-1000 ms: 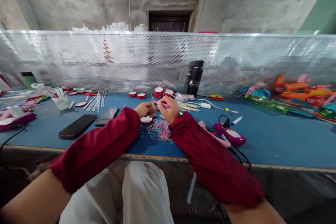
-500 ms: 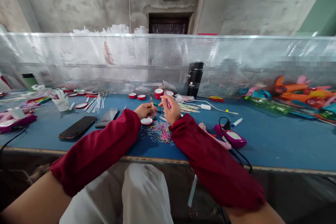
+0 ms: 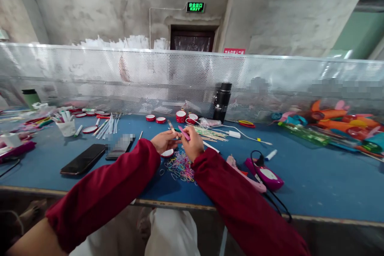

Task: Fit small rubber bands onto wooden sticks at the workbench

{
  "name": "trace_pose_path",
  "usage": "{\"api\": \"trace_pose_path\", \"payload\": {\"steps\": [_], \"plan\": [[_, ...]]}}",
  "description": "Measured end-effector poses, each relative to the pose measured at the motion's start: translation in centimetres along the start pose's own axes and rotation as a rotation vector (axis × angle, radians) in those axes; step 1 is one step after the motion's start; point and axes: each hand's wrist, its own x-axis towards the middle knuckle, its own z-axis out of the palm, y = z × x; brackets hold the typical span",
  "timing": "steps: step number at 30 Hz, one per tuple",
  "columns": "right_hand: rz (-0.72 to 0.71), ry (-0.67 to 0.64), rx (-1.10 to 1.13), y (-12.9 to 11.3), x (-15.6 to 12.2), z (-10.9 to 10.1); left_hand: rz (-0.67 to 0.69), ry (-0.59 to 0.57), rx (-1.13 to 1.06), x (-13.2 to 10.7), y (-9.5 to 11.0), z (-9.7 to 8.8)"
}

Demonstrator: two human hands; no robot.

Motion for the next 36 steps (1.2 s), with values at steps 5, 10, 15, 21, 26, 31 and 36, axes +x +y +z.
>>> {"api": "trace_pose_path", "payload": {"steps": [5,10,15,21,26,31,36], "plan": [[-0.021,-0.085,-0.04,0.0,-0.2,0.5,-0.022,0.026,-0.155,0.4,-0.2,0.0],[-0.033,-0.163,0.007,-0.1,-0.2,0.4,-0.032,0.109,-0.282,0.9,-0.3,-0.1],[-0.038,-0.133,-0.034,-0.7,0.3,-0.2,-0.009,0.097,-0.284,0.5,-0.1,0.4],[-0.015,-0.075,0.0,-0.5,0.4,-0.4,-0.018,0.083,-0.276,0.1,-0.1,1.0],[0.007,-0.04,0.023,-0.3,0.4,-0.2,-0.018,0.081,-0.264,-0.1,-0.5,1.2],[0.086,0.082,0.049,-1.6,0.4,-0.9,0.046,0.0,-0.218,-1.0,-0.1,1.8],[0.1,0.165,0.015,-2.1,0.5,-1.4,0.093,-0.011,-0.055,-1.4,0.5,1.8]]}}
